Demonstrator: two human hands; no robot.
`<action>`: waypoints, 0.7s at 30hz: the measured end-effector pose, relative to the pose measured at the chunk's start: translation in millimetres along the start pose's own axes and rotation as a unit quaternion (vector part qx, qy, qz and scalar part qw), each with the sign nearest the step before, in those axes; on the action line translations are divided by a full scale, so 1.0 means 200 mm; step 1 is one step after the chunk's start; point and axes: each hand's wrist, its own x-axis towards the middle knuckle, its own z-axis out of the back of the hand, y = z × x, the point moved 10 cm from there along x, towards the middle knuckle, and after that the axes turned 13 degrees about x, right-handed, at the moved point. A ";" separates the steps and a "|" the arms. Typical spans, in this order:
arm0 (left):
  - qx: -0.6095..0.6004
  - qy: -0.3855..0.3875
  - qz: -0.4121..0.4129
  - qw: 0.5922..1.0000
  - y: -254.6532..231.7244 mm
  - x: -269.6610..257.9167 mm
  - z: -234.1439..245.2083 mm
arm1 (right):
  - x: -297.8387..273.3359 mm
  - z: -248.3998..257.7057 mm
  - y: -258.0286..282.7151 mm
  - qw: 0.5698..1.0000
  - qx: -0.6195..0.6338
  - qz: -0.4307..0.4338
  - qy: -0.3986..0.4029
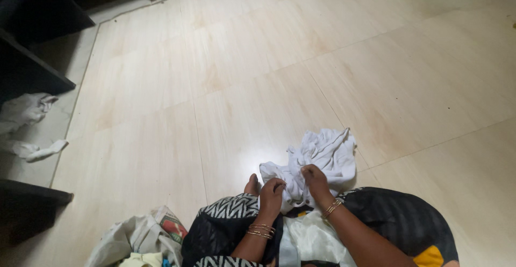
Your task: The person folds a white shirt by hand while sitting on the floor, smoothing the fabric and folding the sleeves and body into a rectangle.
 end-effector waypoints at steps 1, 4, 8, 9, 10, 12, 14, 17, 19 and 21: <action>-0.014 -0.016 0.019 1.000 0.03 0.01 0.03 | 0.03 0.07 0.07 0.995 0.084 0.038 -0.044; -0.040 -0.086 0.019 0.995 0.08 0.05 0.13 | 0.04 0.20 0.23 0.966 0.219 0.089 -0.104; 0.003 -0.170 0.045 0.984 0.19 0.04 0.23 | -0.06 0.19 0.48 0.957 0.201 0.160 -0.133; -0.063 -0.171 0.064 0.981 0.24 0.05 0.22 | -0.11 0.14 0.50 0.958 0.200 0.159 -0.134; -0.129 -0.171 0.081 0.973 0.28 0.06 0.20 | -0.15 0.06 0.53 0.976 0.121 0.144 -0.105; -0.132 -0.176 0.113 0.969 0.32 0.06 0.21 | -0.21 -0.13 0.49 0.998 -0.023 0.050 -0.032; -0.133 -0.181 0.144 0.964 0.36 0.05 0.22 | -0.27 -0.21 0.41 0.996 -0.085 -0.032 0.012; -0.179 -0.185 0.109 0.960 0.32 0.05 0.24 | -0.27 -0.27 0.30 0.954 -0.286 -0.025 0.085; -0.207 -0.174 0.107 0.957 0.29 0.04 0.23 | -0.19 -0.21 0.23 0.928 -0.369 0.010 0.045; -0.206 -0.177 0.101 0.957 0.26 0.03 0.24 | -0.14 -0.16 0.16 0.921 -0.386 0.029 0.040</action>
